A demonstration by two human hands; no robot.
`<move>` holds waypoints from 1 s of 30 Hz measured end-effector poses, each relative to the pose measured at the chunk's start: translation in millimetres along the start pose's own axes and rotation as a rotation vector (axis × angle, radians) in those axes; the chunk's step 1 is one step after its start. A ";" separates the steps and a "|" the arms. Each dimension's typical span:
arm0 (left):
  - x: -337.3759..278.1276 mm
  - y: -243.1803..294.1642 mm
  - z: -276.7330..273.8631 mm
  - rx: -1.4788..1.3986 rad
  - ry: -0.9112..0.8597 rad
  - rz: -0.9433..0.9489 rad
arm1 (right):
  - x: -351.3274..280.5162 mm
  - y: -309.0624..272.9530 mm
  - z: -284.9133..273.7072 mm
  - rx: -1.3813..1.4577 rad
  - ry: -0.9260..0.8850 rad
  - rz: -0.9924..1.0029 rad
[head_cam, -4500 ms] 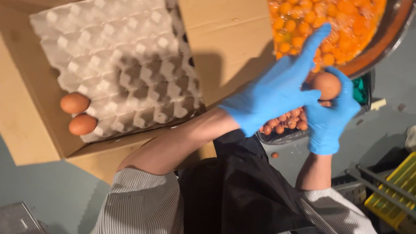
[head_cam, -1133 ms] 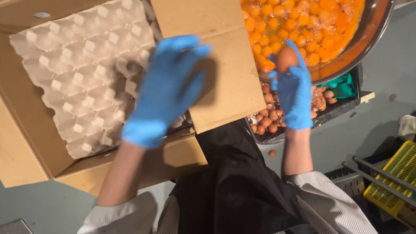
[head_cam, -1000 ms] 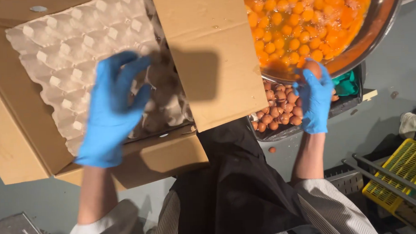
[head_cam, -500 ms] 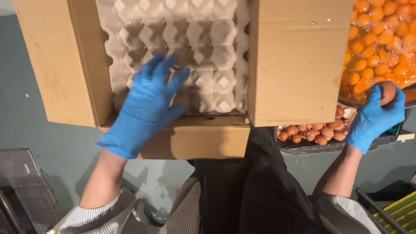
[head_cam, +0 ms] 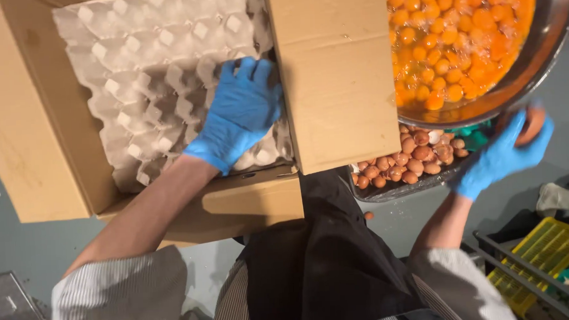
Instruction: Cracking a large quantity of eggs into a metal bowl in a bakery kitchen.
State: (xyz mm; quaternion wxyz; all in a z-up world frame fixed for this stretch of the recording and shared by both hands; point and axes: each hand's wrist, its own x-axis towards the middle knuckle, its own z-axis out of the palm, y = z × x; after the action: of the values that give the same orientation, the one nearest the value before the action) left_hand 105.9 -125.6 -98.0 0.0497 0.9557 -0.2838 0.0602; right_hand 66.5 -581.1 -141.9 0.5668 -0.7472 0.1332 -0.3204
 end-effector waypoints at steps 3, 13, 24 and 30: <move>5.2 -4.4 -21.8 0.136 -0.058 -0.011 | -53.3 67.7 -41.7 -0.200 0.071 -0.017; -10.7 -22.9 -112.9 -0.117 0.254 -0.047 | -84.1 -82.2 53.6 -0.016 -0.256 0.022; -106.1 -27.8 -138.0 -0.591 0.329 -0.177 | -105.7 -214.6 243.2 0.328 -1.197 0.217; -201.1 -17.4 -155.8 -0.313 0.311 -0.351 | -83.4 -331.8 207.4 0.394 -0.877 0.737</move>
State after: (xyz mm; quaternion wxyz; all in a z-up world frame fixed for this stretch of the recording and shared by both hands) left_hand -65.3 16.9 26.0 0.2495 0.9501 -0.1090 0.1521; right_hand 79.5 -269.4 108.6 0.7700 -0.5955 0.0753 0.2163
